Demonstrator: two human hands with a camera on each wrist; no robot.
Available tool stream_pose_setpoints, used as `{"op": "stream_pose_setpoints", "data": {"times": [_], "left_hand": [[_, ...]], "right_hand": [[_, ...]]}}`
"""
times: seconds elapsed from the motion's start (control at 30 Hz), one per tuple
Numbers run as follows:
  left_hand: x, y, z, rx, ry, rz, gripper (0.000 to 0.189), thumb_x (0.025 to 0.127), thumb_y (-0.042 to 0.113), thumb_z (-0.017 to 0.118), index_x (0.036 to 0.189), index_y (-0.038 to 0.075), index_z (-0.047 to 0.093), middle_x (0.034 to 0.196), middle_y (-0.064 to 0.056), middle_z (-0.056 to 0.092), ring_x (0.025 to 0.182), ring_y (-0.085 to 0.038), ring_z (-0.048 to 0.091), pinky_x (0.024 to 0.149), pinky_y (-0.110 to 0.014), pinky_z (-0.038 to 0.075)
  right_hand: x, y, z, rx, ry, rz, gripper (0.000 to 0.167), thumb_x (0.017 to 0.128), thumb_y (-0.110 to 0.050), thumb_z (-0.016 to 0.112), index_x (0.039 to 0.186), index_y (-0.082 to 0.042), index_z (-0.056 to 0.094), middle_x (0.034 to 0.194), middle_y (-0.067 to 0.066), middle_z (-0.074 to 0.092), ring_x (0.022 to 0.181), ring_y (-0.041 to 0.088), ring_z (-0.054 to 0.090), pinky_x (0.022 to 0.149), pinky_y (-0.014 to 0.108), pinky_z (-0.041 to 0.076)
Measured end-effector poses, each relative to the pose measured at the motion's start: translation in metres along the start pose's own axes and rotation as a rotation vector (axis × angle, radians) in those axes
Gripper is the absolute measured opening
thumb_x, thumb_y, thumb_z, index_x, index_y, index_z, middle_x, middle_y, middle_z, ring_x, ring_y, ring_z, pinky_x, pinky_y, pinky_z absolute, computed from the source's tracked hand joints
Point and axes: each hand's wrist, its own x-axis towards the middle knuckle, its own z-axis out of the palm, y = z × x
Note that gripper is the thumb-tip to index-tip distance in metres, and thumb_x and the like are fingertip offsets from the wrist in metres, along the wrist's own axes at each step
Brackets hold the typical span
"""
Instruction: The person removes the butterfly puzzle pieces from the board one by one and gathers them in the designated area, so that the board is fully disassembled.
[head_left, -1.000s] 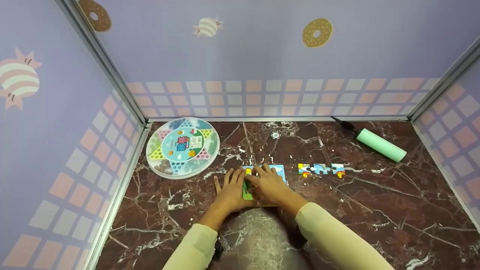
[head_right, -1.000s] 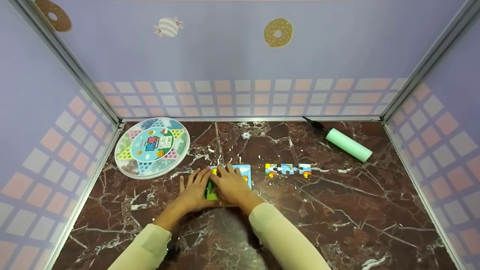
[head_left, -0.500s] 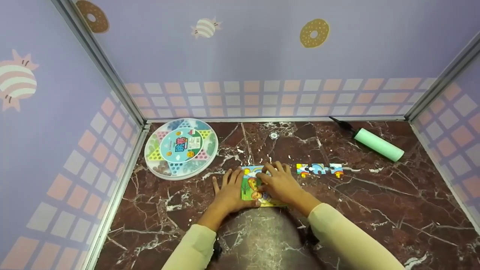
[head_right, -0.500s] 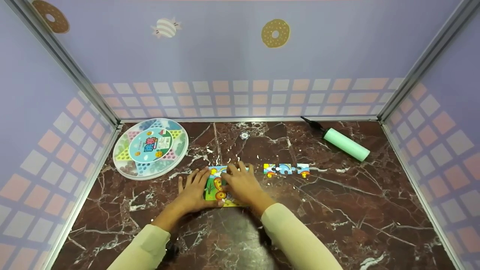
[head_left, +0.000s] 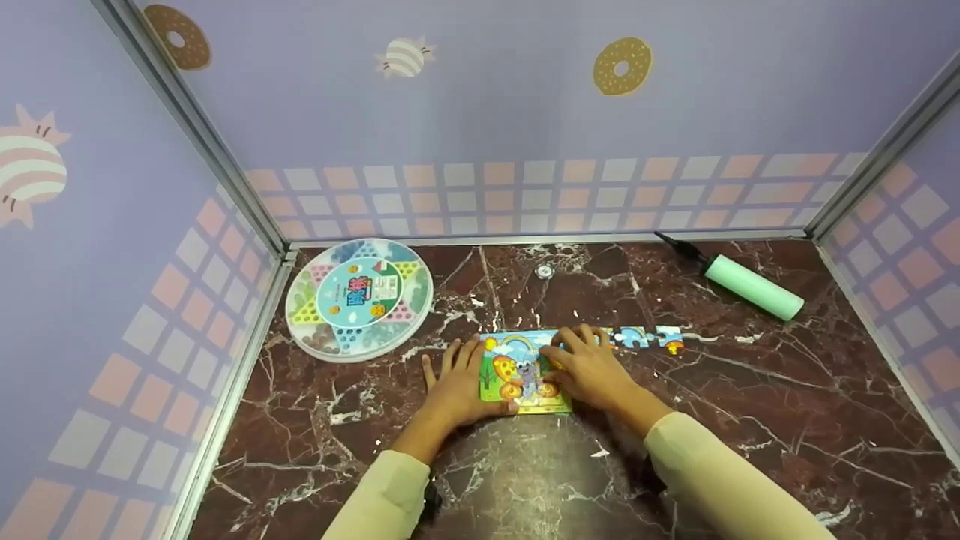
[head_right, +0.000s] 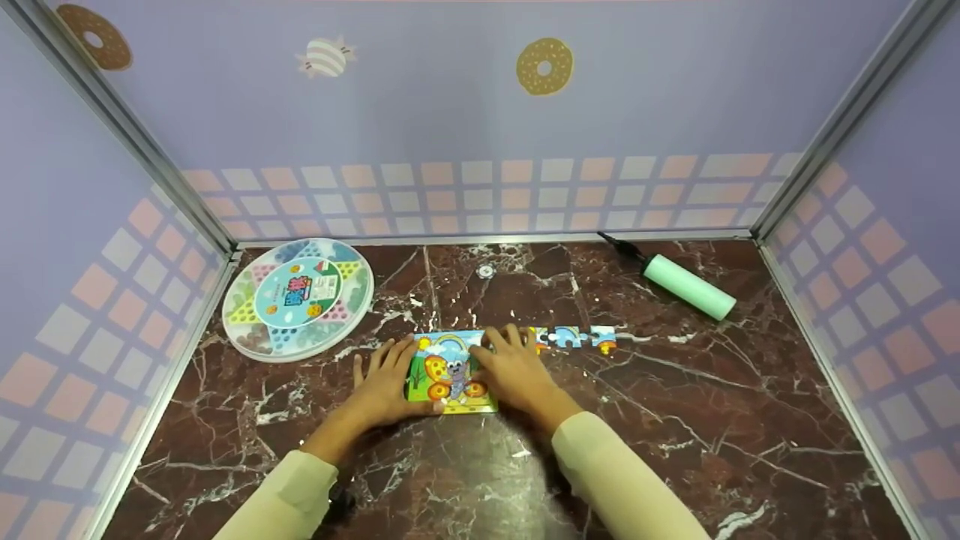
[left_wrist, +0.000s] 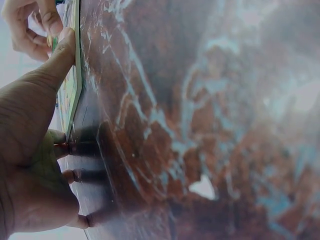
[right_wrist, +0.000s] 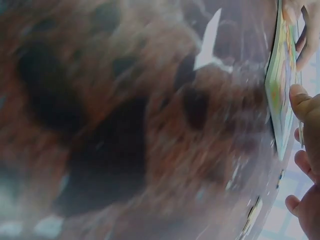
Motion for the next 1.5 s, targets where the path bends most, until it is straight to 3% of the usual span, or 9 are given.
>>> {"op": "stream_pose_setpoints", "data": {"times": [0.27, 0.53, 0.63, 1.03, 1.23, 1.5], "left_hand": [[0.0, 0.001, 0.001, -0.012, 0.002, -0.006, 0.138, 0.072, 0.082, 0.087, 0.178, 0.019, 0.026, 0.187, -0.003, 0.021, 0.173, -0.038, 0.012, 0.13, -0.083, -0.01], [-0.005, 0.012, -0.009, 0.017, -0.024, -0.031, 0.134, 0.074, 0.075, 0.091, 0.177, 0.017, 0.028, 0.186, -0.005, 0.023, 0.173, -0.039, 0.013, 0.131, -0.083, -0.006], [-0.009, 0.017, -0.014, 0.042, -0.029, -0.038, 0.132, 0.076, 0.075, 0.09, 0.176, 0.016, 0.028, 0.185, -0.006, 0.024, 0.173, -0.039, 0.015, 0.131, -0.083, -0.002], [-0.008, 0.017, -0.015, 0.039, -0.032, -0.031, 0.13, 0.078, 0.073, 0.09, 0.176, 0.016, 0.028, 0.186, -0.006, 0.022, 0.173, -0.04, 0.013, 0.131, -0.083, -0.003], [-0.01, 0.016, -0.014, 0.041, -0.032, -0.03, 0.131, 0.077, 0.074, 0.089, 0.177, 0.016, 0.027, 0.185, -0.006, 0.023, 0.173, -0.04, 0.013, 0.131, -0.083, -0.004], [-0.009, 0.018, -0.016, 0.068, -0.041, -0.029, 0.13, 0.079, 0.076, 0.087, 0.177, 0.016, 0.027, 0.185, -0.005, 0.023, 0.173, -0.038, 0.014, 0.131, -0.083, -0.001]], "right_hand": [[-0.018, 0.015, -0.01, 0.057, -0.018, 0.054, 0.039, 0.096, -0.035, 0.084, 0.13, -0.018, 0.077, 0.133, 0.015, 0.07, 0.123, 0.044, 0.059, 0.106, 0.079, 0.044], [-0.036, 0.028, -0.018, 0.036, -0.039, 0.115, 0.042, 0.098, -0.033, 0.084, 0.137, -0.021, 0.076, 0.132, 0.01, 0.069, 0.125, 0.04, 0.057, 0.109, 0.079, 0.042], [-0.041, 0.032, -0.019, 0.03, -0.04, 0.121, 0.042, 0.098, -0.033, 0.084, 0.138, -0.022, 0.076, 0.132, 0.01, 0.068, 0.124, 0.041, 0.056, 0.109, 0.079, 0.042], [-0.056, 0.045, -0.019, 0.033, -0.006, 0.114, 0.044, 0.095, -0.03, 0.088, 0.137, -0.024, 0.078, 0.124, 0.008, 0.068, 0.112, 0.036, 0.055, 0.1, 0.073, 0.043], [-0.059, 0.047, -0.02, 0.053, -0.028, 0.119, 0.047, 0.096, -0.03, 0.087, 0.141, -0.026, 0.076, 0.129, 0.01, 0.07, 0.117, 0.038, 0.056, 0.102, 0.08, 0.044], [-0.06, 0.05, -0.023, 0.033, -0.053, 0.13, 0.042, 0.096, -0.032, 0.085, 0.137, -0.023, 0.079, 0.128, 0.009, 0.07, 0.118, 0.039, 0.055, 0.1, 0.075, 0.044]]}}
